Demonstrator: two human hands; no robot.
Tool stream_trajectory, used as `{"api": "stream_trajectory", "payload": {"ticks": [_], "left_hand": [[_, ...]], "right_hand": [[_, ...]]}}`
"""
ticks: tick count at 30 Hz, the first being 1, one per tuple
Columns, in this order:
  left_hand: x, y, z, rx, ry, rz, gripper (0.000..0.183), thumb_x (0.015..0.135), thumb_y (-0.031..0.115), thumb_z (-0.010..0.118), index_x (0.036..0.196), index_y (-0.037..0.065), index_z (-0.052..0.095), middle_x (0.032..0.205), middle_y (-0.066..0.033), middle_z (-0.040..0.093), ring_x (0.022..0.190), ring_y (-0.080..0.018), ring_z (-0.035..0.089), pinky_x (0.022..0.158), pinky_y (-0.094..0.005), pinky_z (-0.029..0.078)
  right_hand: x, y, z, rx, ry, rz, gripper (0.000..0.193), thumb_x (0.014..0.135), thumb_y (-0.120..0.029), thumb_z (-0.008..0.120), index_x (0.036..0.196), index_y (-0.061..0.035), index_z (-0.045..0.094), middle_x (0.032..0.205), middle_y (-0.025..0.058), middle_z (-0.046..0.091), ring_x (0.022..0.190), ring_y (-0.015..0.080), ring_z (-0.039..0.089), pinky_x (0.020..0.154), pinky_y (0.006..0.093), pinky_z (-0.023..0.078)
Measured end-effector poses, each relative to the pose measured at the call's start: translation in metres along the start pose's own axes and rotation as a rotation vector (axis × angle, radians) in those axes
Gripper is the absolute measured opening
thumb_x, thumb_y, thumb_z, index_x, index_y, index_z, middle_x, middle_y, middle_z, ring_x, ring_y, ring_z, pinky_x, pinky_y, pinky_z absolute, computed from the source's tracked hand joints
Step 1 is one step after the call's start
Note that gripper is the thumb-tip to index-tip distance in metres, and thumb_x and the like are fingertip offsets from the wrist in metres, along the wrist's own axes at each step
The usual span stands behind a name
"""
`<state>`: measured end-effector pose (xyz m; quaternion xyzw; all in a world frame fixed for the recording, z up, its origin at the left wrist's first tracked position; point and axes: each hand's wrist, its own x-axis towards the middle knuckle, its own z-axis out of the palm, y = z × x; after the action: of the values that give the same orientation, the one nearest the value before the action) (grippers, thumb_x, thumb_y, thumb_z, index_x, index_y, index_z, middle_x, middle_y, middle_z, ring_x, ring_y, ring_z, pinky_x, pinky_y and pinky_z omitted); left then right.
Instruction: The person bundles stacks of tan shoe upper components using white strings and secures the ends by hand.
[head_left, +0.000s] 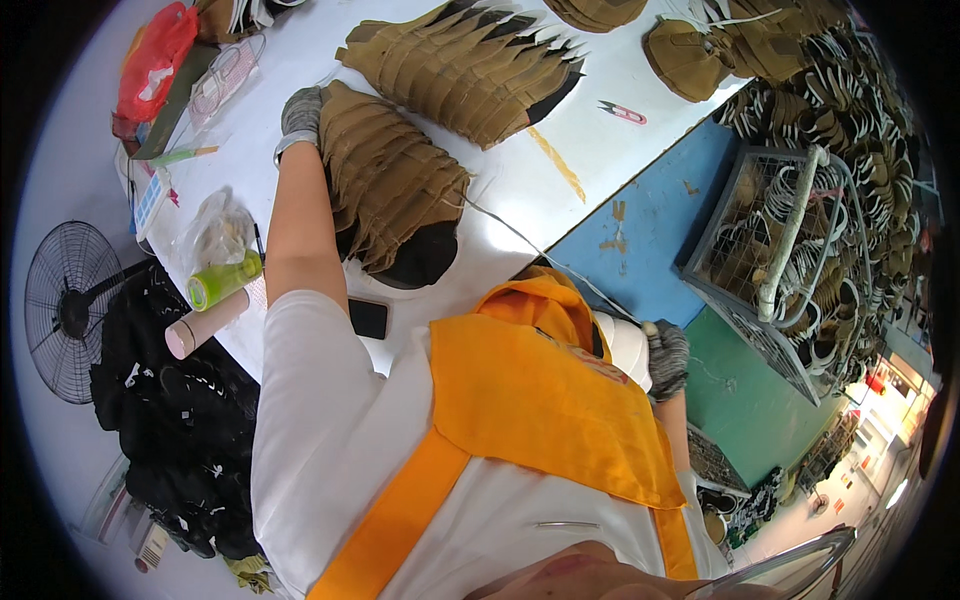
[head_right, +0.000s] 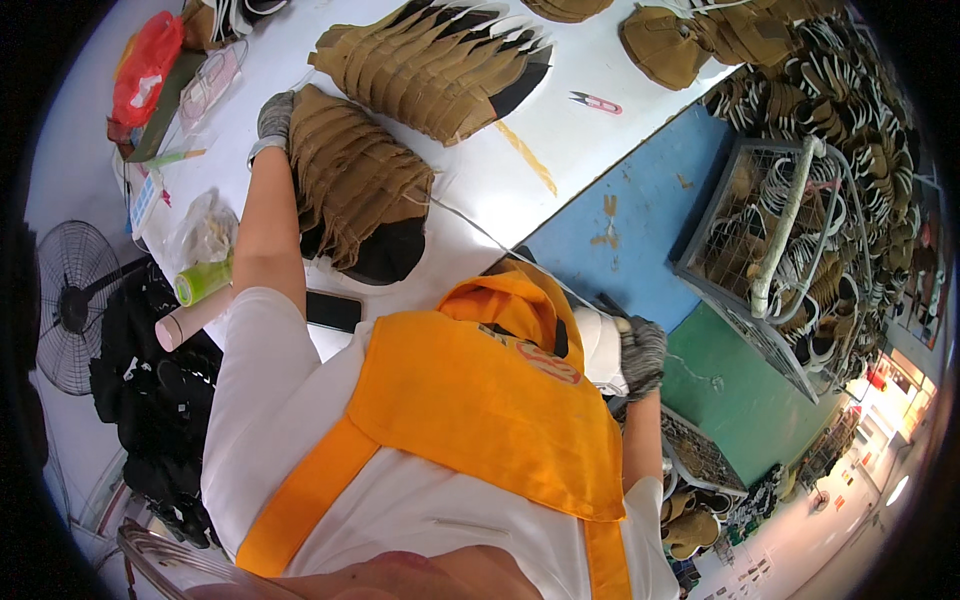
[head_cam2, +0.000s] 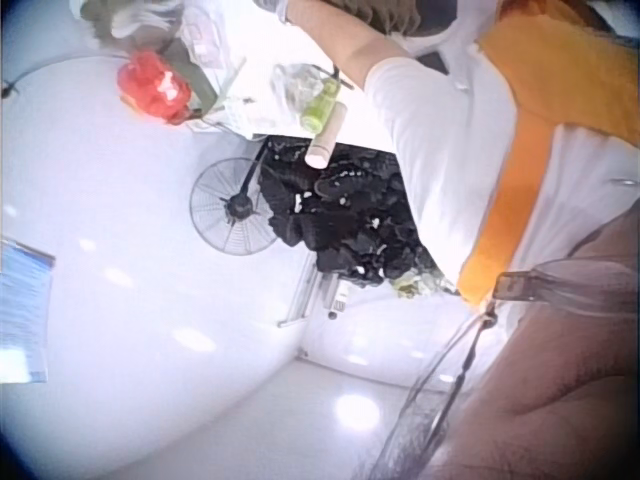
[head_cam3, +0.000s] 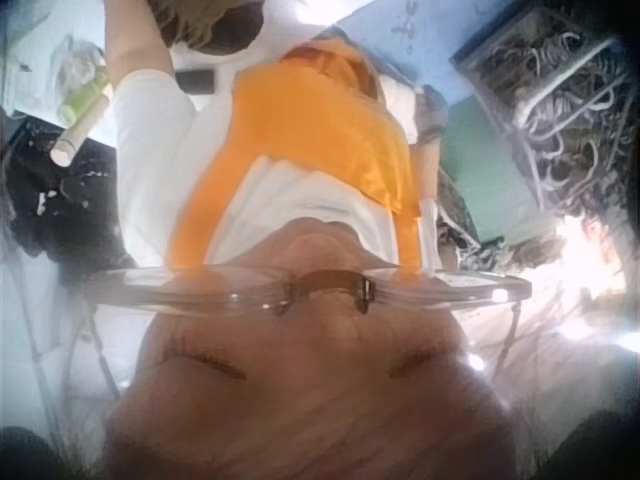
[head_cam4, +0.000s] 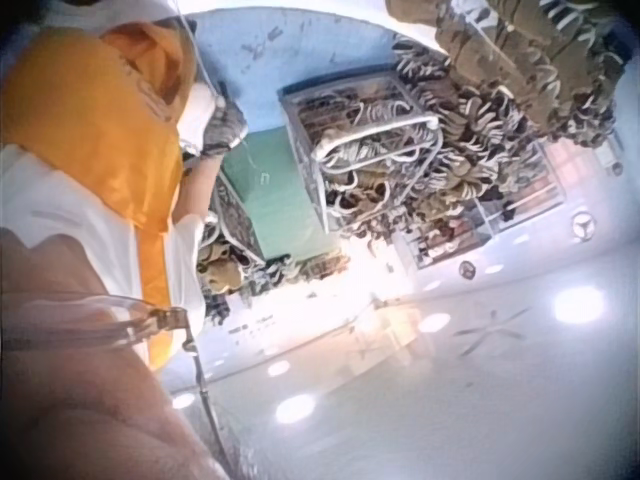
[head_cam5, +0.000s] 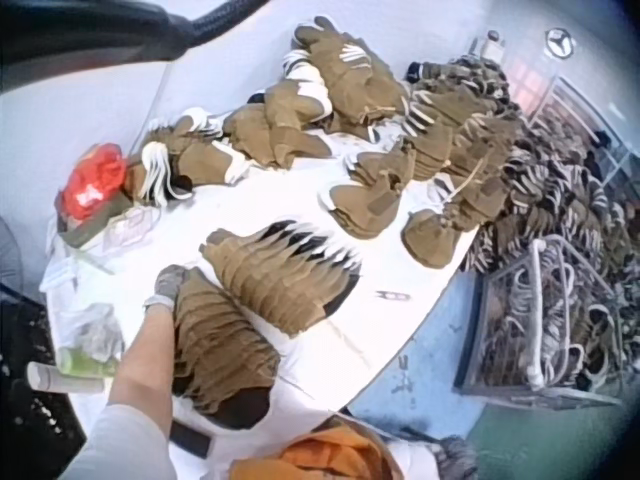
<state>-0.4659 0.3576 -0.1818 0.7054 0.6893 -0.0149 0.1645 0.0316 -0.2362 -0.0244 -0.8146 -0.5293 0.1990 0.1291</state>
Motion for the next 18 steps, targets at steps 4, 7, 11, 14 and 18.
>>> {"api": "stream_trajectory", "payload": {"ticks": [4, 7, 11, 14, 18], "left_hand": [[-0.006, -0.006, 0.002, -0.101, 0.008, -0.015, 0.054, 0.091, 0.046, 0.032, 0.115, 0.007, 0.06, 0.12, -0.0173, 0.056, 0.115, -0.0327, 0.05, 0.098, -0.041, 0.037], [-0.014, 0.004, -0.006, -0.561, -0.137, -0.259, 0.042, 0.087, 0.042, 0.049, 0.115, 0.014, 0.062, 0.115, -0.0075, 0.062, 0.107, -0.0273, 0.055, 0.093, -0.0352, 0.041], [-0.042, 0.039, -0.055, -0.935, -0.282, -0.648, 0.047, 0.082, 0.041, 0.06, 0.117, 0.009, 0.061, 0.114, -0.0035, 0.062, 0.104, -0.0231, 0.054, 0.09, -0.0306, 0.042], [-0.025, 0.015, -0.051, -0.594, -0.249, -0.375, 0.054, 0.081, 0.044, 0.06, 0.119, 0.006, 0.058, 0.118, -0.0093, 0.06, 0.111, -0.0251, 0.052, 0.093, -0.0328, 0.041], [-0.135, 0.123, -0.137, -0.057, 0.55, 0.158, 0.046, 0.086, 0.04, 0.056, 0.112, 0.002, 0.06, 0.114, -0.0208, 0.058, 0.109, -0.0328, 0.053, 0.093, -0.0379, 0.041]], "right_hand": [[-0.06, 0.066, -0.023, 0.201, 0.043, 0.276, 0.03, 0.085, -0.028, 0.064, 0.071, -0.0028, 0.057, 0.07, 0.0082, 0.057, 0.066, 0.0257, 0.05, 0.061, 0.038, 0.039], [-0.103, 0.092, -0.04, 0.495, 0.04, 0.649, 0.047, 0.083, -0.048, 0.065, 0.064, -0.0057, 0.052, 0.063, -0.0019, 0.045, 0.06, 0.0143, 0.038, 0.057, 0.0335, 0.034], [-0.11, 0.104, -0.028, 0.529, 0.129, 0.825, 0.056, 0.081, -0.053, 0.064, 0.053, -0.0108, 0.04, 0.053, -0.0028, 0.035, 0.052, 0.0131, 0.03, 0.05, 0.0334, 0.025], [-0.061, 0.058, -0.011, 0.534, 0.238, 0.664, 0.058, 0.081, -0.056, 0.061, 0.054, -0.0117, 0.037, 0.053, -0.0025, 0.034, 0.053, 0.0122, 0.029, 0.051, 0.0322, 0.024], [-0.011, 0.049, 0.0, 0.672, 0.124, 0.645, 0.059, 0.084, -0.056, 0.057, 0.054, -0.0099, 0.036, 0.054, -0.0013, 0.035, 0.054, 0.0121, 0.03, 0.053, 0.0319, 0.025]]}}
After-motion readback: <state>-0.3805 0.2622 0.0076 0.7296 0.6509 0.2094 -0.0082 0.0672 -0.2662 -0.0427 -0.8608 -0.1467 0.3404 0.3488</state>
